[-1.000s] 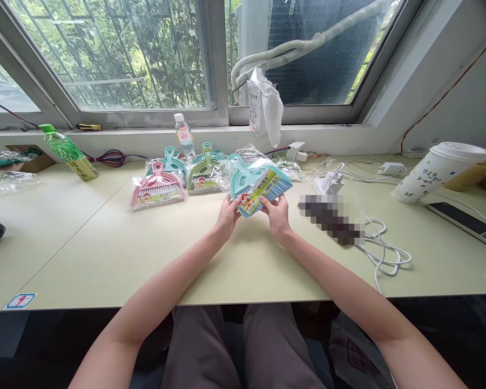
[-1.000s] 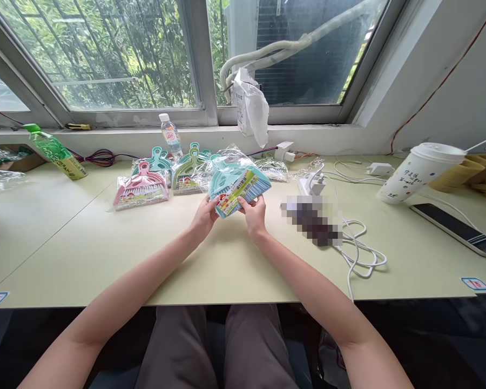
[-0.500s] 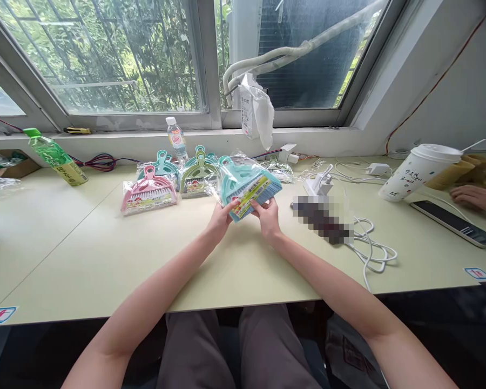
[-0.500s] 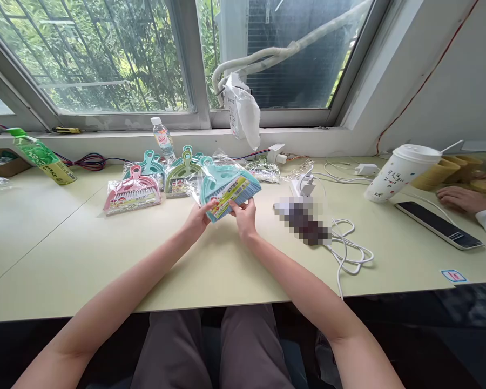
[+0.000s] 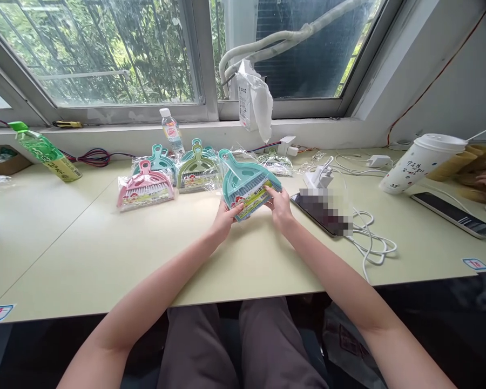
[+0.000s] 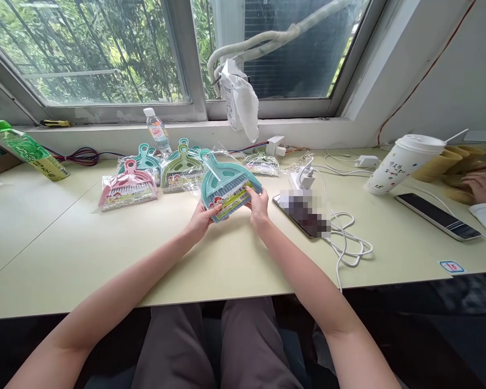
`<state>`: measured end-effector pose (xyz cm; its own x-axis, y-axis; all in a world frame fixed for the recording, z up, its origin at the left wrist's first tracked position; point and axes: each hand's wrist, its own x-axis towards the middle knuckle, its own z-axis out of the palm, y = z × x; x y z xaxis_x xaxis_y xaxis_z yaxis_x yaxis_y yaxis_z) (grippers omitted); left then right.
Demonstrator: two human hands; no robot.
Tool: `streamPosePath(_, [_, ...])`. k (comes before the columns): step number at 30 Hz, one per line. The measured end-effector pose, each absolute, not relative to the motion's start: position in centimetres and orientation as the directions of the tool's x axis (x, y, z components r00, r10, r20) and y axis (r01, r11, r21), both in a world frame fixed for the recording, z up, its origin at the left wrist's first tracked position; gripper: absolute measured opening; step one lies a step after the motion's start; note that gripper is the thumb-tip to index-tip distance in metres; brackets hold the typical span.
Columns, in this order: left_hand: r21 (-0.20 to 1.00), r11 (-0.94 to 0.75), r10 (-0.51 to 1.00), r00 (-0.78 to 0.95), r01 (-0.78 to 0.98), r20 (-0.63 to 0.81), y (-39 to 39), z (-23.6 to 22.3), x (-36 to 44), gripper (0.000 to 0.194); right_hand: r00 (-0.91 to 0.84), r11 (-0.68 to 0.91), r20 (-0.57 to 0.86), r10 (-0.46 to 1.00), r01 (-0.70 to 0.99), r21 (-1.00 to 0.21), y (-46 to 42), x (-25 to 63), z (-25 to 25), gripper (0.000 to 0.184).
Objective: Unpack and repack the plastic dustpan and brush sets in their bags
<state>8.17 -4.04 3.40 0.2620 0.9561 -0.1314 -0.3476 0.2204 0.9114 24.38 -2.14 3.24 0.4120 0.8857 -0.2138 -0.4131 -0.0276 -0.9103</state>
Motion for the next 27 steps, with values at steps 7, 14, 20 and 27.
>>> streamPosePath(7, [0.94,0.155,0.952,0.3,-0.305,-0.059,-4.3,3.5,8.2,0.076,0.436,-0.039,-0.275,0.857,-0.477,-0.878,-1.7,24.8,2.9,0.028])
streamPosePath(14, [0.938,0.083,0.977,0.213,-0.337,-0.01,-3.7,4.3,7.7,0.07,0.249,0.072,-0.088,0.964,-0.568,-0.82,-2.1,24.0,3.9,0.034])
streamPosePath(20, [0.942,0.063,0.977,0.215,-0.329,0.01,-3.7,4.7,7.5,0.075,0.219,0.04,-0.097,0.971,-0.545,-0.837,-2.4,23.4,3.7,0.037])
streamPosePath(27, [0.956,0.27,0.74,0.66,-0.114,-0.13,-4.9,4.1,8.2,0.06,0.456,0.234,-0.015,0.89,-0.486,-0.842,-2.8,23.5,4.6,0.044])
